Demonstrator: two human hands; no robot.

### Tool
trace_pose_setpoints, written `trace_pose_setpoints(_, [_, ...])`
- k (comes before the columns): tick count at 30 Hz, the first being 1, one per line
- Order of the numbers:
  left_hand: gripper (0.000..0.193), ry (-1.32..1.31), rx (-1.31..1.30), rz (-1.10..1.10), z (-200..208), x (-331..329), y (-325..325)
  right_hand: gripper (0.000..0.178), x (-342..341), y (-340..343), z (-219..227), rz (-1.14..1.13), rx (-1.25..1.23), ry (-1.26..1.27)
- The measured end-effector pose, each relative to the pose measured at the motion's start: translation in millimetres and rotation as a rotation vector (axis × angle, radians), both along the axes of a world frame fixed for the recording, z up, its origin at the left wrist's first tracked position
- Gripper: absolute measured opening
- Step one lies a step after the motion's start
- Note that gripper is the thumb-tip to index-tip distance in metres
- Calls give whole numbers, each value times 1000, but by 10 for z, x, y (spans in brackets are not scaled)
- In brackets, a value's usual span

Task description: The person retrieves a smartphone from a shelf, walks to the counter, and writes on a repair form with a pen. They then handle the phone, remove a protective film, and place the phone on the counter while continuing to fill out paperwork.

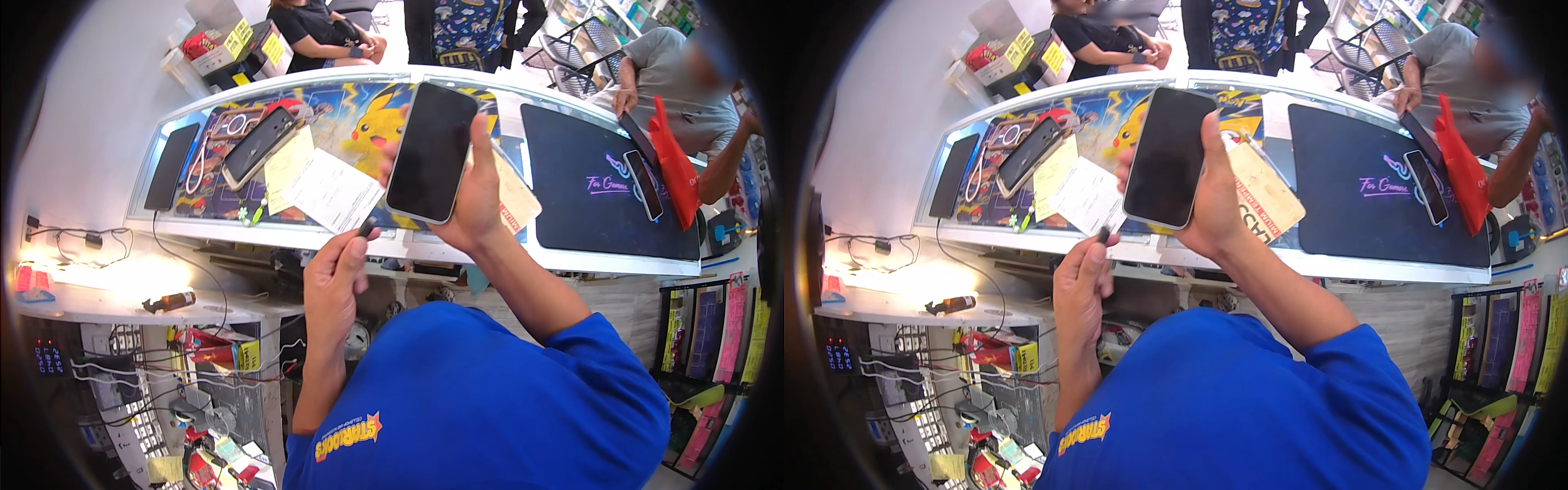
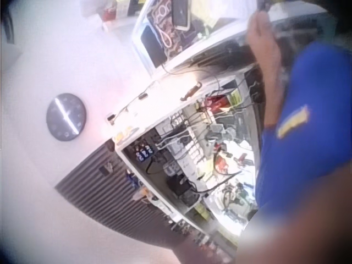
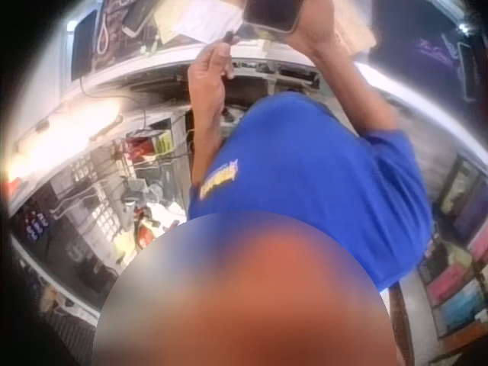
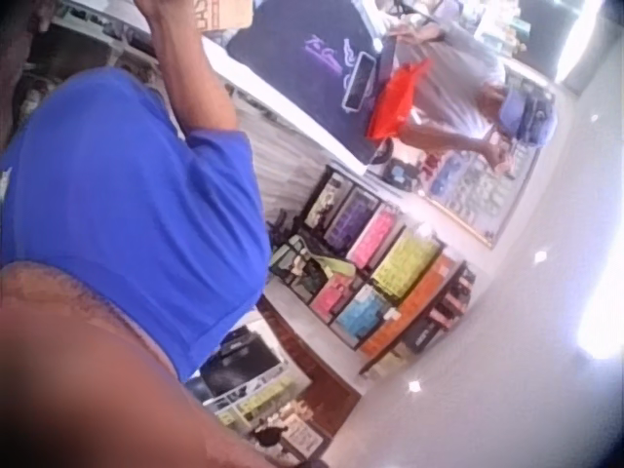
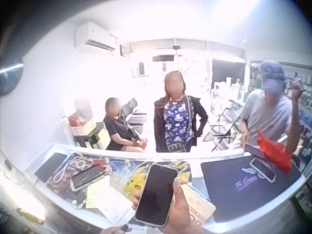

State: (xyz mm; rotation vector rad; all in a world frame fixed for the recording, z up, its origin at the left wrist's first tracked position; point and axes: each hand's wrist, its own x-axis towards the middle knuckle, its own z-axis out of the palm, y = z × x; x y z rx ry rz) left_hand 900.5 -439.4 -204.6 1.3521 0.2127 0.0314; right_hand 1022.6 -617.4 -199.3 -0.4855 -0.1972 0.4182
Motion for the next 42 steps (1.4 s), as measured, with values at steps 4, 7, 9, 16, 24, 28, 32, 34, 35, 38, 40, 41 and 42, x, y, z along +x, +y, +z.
trace_pose_setpoints(4, [34,-53,-10,-59,-14,51,-69,89,1,101,40,-97,115,68])
trace_pose_setpoints(7, [30,-46,-8,-22,-35,111,-162,87,-38,181,105,-147,127,127])
trace_pose_setpoints(9, [29,-25,28,-6,11,131,-168,86,-56,221,89,-173,107,146])
trace_pose_setpoints(16, [24,-129,-50,45,-11,198,-187,86,-70,344,99,-198,86,120])
trace_pose_setpoints(24, [28,-127,54,-6,50,227,-186,86,-2,276,-115,70,383,176])
trace_pose_setpoints(28, [30,-140,-22,-38,58,207,-180,89,-9,275,-129,131,432,262])
trace_pose_setpoints(32, [29,-173,-74,-23,25,182,-190,89,-49,299,-100,152,450,229])
trace_pose_setpoints(34, [30,-172,-59,-28,20,171,-171,88,-47,317,-97,70,341,156])
trace_pose_setpoints(35, [30,-168,-52,-30,20,158,-164,88,-49,324,-94,29,286,120])
trace_pose_setpoints(38, [31,-121,-18,-55,42,129,-119,88,-124,439,72,-245,48,110])
trace_pose_setpoints(40, [32,-94,-6,-77,63,127,-99,90,-101,421,50,-259,10,-5])
trace_pose_setpoints(41, [32,-84,-8,-84,55,124,-98,90,-101,408,46,-270,-22,-70])
trace_pose_setpoints(42, [33,-75,-9,-91,48,127,-93,90,-94,406,53,-280,-53,-135])
